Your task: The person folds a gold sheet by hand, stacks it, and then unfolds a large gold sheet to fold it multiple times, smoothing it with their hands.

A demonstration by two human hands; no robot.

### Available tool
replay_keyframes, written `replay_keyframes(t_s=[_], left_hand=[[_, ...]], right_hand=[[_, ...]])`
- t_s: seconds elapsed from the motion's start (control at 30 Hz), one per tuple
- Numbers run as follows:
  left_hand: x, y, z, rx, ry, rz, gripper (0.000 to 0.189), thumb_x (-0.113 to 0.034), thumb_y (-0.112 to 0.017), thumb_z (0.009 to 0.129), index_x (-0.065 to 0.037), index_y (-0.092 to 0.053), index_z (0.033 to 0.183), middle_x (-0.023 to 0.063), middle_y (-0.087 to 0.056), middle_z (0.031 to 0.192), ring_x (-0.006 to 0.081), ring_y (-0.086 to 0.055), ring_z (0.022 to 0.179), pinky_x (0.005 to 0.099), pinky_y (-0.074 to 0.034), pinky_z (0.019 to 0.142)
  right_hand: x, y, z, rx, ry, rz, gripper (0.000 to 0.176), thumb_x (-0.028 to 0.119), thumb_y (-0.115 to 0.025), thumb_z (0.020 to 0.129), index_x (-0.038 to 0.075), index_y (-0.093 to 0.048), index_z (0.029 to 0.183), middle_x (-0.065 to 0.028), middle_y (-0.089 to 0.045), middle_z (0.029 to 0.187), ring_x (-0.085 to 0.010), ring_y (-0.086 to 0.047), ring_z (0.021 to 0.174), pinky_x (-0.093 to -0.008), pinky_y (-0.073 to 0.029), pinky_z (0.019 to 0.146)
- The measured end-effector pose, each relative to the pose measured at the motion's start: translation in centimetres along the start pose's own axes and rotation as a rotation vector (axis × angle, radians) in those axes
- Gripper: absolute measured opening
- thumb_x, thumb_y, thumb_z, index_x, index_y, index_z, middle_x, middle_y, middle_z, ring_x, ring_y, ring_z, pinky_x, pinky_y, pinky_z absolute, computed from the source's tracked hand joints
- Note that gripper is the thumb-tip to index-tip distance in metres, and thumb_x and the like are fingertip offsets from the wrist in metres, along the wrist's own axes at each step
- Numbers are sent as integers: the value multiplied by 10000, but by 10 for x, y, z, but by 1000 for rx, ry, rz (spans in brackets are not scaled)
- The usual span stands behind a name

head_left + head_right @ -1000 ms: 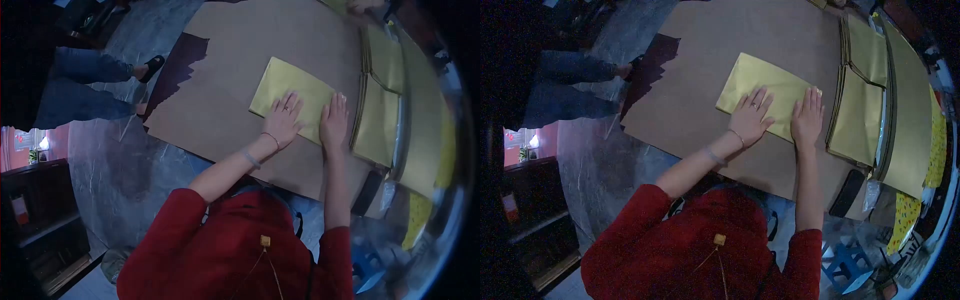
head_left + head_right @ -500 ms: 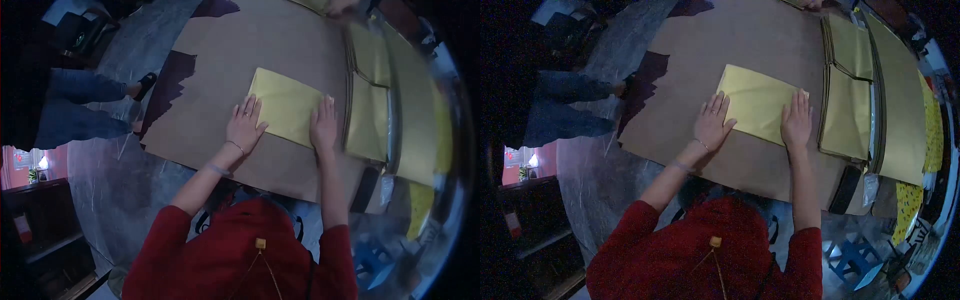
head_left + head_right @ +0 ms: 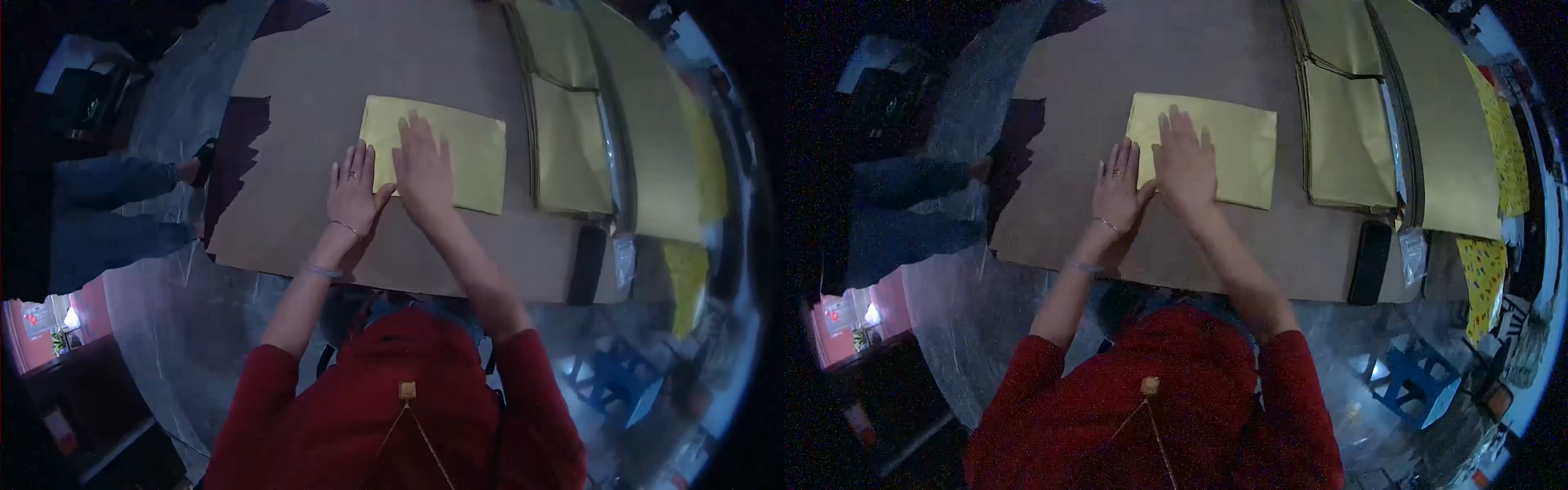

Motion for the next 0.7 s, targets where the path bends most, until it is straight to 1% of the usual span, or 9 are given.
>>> replay_keyframes(t_s=[0.03, 0.1, 0.17, 0.23, 0.3, 0.47, 0.53, 0.63, 0.7], left_hand=[[-1, 2, 0, 39, 2, 38, 692, -432, -443, 885, -45, -224, 1416, 98, -193, 1490, 263, -179, 1375, 489, -186, 1087], [1, -1, 3, 97, 8, 102, 646, -321, -439, 889, -53, -203, 1427, 90, -170, 1500, 253, -154, 1386, 487, -176, 1094], [3, -6, 1, 38, -14, 120, 642, -335, -435, 892, -53, -212, 1424, 88, -172, 1499, 253, -165, 1382, 487, -184, 1091], [-5, 5, -1, 79, -14, 124, 628, -356, -422, 906, -47, -227, 1416, 92, -185, 1493, 263, -186, 1373, 489, -194, 1087], [-6, 11, -1, -29, -22, -29, 620, -379, -411, 916, -43, -242, 1410, 102, -207, 1483, 276, -214, 1359, 491, -206, 1080], [-5, 10, -1, -25, -21, 10, 631, -402, -418, 916, -47, -248, 1410, 115, -228, 1473, 289, -230, 1350, 492, -217, 1073], [-6, 11, -1, -25, -20, 17, 636, -404, -423, 913, -49, -247, 1410, 116, -229, 1473, 292, -238, 1347, 494, -218, 1072], [-6, 13, 1, -44, -28, 26, 652, -407, -438, 906, -53, -235, 1415, 118, -230, 1472, 301, -258, 1337, 499, -220, 1071], [-6, 12, -1, -32, -23, 7, 657, -406, -447, 903, -53, -234, 1414, 121, -231, 1471, 307, -268, 1332, 501, -220, 1072]], right_hand=[[19, -3, 1, 6, 53, 73, 472, 286, -322, 955, 51, -345, 1364, -111, -300, 1446, -238, -244, 1356, -464, -176, 1096], [29, -19, -3, 20, 21, 105, 471, 303, -319, 955, 66, -360, 1360, -98, -308, 1444, -231, -251, 1353, -464, -180, 1095], [21, -30, -6, 35, -3, 140, 470, 319, -316, 955, 81, -376, 1356, -85, -316, 1442, -224, -259, 1350, -464, -185, 1094], [9, -25, -10, -4, 30, 96, 469, 336, -321, 953, 101, -385, 1355, -65, -316, 1445, -216, -265, 1348, -469, -192, 1092], [-4, -19, -14, -13, 10, 70, 466, 338, -329, 952, 113, -382, 1357, -51, -309, 1449, -209, -271, 1344, -480, -197, 1089], [-39, -5, -27, 44, -43, 16, 471, 327, -349, 949, 129, -343, 1377, -24, -247, 1477, -209, -235, 1358, -480, -203, 1088], [-60, 1, -34, 51, -101, 17, 474, 322, -343, 951, 124, -335, 1381, -28, -251, 1474, -205, -247, 1353, -474, -197, 1093], [-88, 10, -41, 17, -150, -60, 486, 323, -342, 950, 114, -320, 1388, -56, -300, 1451, -219, -268, 1345, -471, -198, 1094], [-101, 14, -45, -35, -145, -87, 492, 306, -374, 944, 90, -321, 1383, -79, -327, 1434, -236, -285, 1337, -483, -216, 1083]])
Point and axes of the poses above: each hand's wrist, its own z-axis towards the middle knuckle, its own y-axis out of the back of the hand, x = y × z, the point moved 4 cm from there along z, towards the middle knuckle
